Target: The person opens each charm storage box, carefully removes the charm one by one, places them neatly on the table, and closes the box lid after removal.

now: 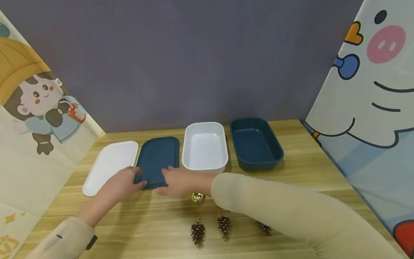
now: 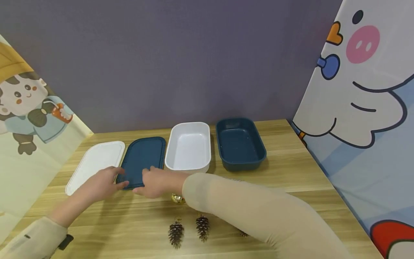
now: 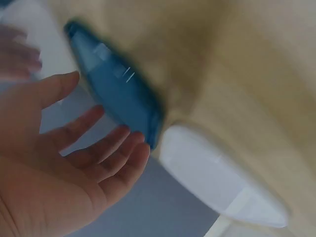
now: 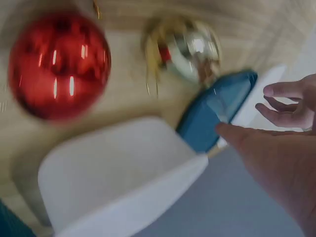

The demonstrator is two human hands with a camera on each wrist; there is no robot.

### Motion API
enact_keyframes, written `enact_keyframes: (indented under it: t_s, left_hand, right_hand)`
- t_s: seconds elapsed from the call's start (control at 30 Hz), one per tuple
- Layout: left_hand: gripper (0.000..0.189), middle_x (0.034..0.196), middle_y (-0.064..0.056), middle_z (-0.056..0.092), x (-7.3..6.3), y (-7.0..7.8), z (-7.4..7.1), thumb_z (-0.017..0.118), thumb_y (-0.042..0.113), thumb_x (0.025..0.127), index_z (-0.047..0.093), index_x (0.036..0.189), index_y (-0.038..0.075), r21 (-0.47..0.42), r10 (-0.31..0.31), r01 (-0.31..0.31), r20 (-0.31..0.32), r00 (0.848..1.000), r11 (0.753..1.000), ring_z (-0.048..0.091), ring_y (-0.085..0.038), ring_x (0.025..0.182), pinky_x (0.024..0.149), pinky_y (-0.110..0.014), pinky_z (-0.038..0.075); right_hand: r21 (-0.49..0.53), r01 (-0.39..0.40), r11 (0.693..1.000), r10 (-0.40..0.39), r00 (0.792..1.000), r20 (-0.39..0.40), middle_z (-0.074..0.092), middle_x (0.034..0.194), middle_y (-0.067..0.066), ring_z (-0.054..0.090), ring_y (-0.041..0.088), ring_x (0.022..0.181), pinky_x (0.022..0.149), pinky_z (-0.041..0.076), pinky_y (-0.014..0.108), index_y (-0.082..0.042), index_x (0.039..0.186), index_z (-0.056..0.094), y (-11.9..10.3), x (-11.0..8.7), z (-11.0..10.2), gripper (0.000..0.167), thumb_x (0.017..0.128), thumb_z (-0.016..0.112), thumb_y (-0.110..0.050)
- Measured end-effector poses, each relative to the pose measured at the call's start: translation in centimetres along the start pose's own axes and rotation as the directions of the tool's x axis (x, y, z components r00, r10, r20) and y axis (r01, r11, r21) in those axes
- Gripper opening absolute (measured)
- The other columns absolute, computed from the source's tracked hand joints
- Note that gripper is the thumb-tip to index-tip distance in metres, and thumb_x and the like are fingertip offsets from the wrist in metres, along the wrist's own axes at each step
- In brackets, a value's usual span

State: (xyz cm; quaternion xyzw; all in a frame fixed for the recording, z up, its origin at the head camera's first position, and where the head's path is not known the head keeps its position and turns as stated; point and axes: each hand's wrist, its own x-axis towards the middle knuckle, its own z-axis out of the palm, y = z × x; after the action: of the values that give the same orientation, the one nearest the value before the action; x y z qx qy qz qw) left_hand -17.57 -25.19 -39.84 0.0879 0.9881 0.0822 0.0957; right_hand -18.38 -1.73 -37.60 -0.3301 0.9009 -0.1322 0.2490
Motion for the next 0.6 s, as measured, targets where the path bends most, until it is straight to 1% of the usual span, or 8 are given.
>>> enact_keyframes:
  t_s: [0.07, 0.13, 0.2, 0.3, 0.4, 0.5, 0.6]
  left_hand:
    - [0.046, 0.130, -0.031, 0.069, -0.8, 0.1, 1.4, 0.077, 0.030, 0.097, 0.069, 0.128, -0.003, 0.031, 0.015, -0.015, -0.005, 1.000, 0.999, 0.067, -0.052, 0.118, 0.094, -0.061, 0.059]
    - [0.044, 0.129, -0.029, 0.070, -1.4, 0.2, 2.5, 0.079, 0.027, 0.095, 0.070, 0.126, -0.003, 0.052, 0.045, -0.044, -0.019, 0.999, 0.998, 0.069, -0.051, 0.116, 0.094, -0.060, 0.060]
    - [0.044, 0.131, -0.031, 0.069, -1.8, 0.3, 3.3, 0.079, 0.026, 0.095, 0.071, 0.126, -0.004, 0.068, 0.069, -0.066, -0.029, 0.997, 0.995, 0.069, -0.052, 0.117, 0.095, -0.061, 0.059]
    - [0.045, 0.133, -0.033, 0.068, -2.3, 0.5, 3.8, 0.078, 0.027, 0.096, 0.072, 0.126, -0.006, 0.082, 0.082, -0.078, -0.038, 0.996, 0.994, 0.069, -0.052, 0.118, 0.098, -0.061, 0.058]
    - [0.045, 0.134, -0.033, 0.068, -2.8, 0.6, 4.0, 0.077, 0.029, 0.097, 0.073, 0.127, -0.004, 0.095, 0.068, -0.064, -0.043, 0.997, 0.993, 0.069, -0.051, 0.118, 0.098, -0.062, 0.058]
    - [0.042, 0.131, -0.031, 0.070, -3.3, 0.7, 4.4, 0.077, 0.029, 0.097, 0.075, 0.125, -0.002, 0.113, 0.082, -0.073, -0.077, 0.994, 0.991, 0.072, -0.049, 0.114, 0.095, -0.061, 0.060]
    - [0.036, 0.123, -0.024, 0.076, -4.0, 0.9, 4.6, 0.079, 0.029, 0.095, 0.078, 0.120, 0.002, 0.122, 0.112, -0.098, -0.113, 0.987, 0.988, 0.076, -0.042, 0.106, 0.088, -0.056, 0.062]
  right_hand:
    - [-0.044, 0.004, 0.999, -0.003, 1.000, 0.021, 0.029, 0.176, 0.015, 0.025, 0.027, 0.165, 0.134, 0.028, 0.038, -0.004, 0.168, 0.028, 0.0, 0.3, 1.1, 0.080, 0.111, 0.043, -0.059]
    - [-0.075, -0.002, 0.997, 0.004, 0.999, 0.037, 0.031, 0.175, 0.015, 0.027, 0.027, 0.165, 0.133, 0.029, 0.037, -0.003, 0.167, 0.030, 0.1, 0.7, 2.1, 0.080, 0.111, 0.043, -0.058]
    - [-0.113, -0.009, 0.994, 0.013, 0.999, 0.043, 0.033, 0.174, 0.013, 0.029, 0.025, 0.164, 0.133, 0.029, 0.035, -0.004, 0.166, 0.033, 0.4, 1.1, 3.0, 0.081, 0.110, 0.044, -0.060]
    - [-0.140, -0.024, 0.990, 0.030, 0.999, 0.040, 0.036, 0.173, 0.011, 0.032, 0.024, 0.163, 0.132, 0.029, 0.034, -0.004, 0.164, 0.038, 0.7, 1.8, 4.1, 0.084, 0.107, 0.047, -0.064]
    - [-0.136, -0.022, 0.990, 0.028, 0.999, 0.046, 0.036, 0.173, 0.011, 0.030, 0.025, 0.164, 0.133, 0.027, 0.033, -0.002, 0.163, 0.039, 0.8, 2.2, 4.7, 0.085, 0.106, 0.049, -0.064]
    - [-0.140, -0.029, 0.990, 0.037, 0.998, 0.055, 0.035, 0.173, 0.012, 0.029, 0.025, 0.164, 0.133, 0.026, 0.032, -0.003, 0.164, 0.038, 0.7, 2.1, 5.0, 0.085, 0.106, 0.050, -0.064]
    - [-0.178, -0.049, 0.983, 0.062, 0.996, 0.068, 0.034, 0.174, 0.009, 0.029, 0.023, 0.164, 0.134, 0.027, 0.037, -0.007, 0.165, 0.037, 0.4, 1.4, 5.1, 0.086, 0.105, 0.049, -0.067]
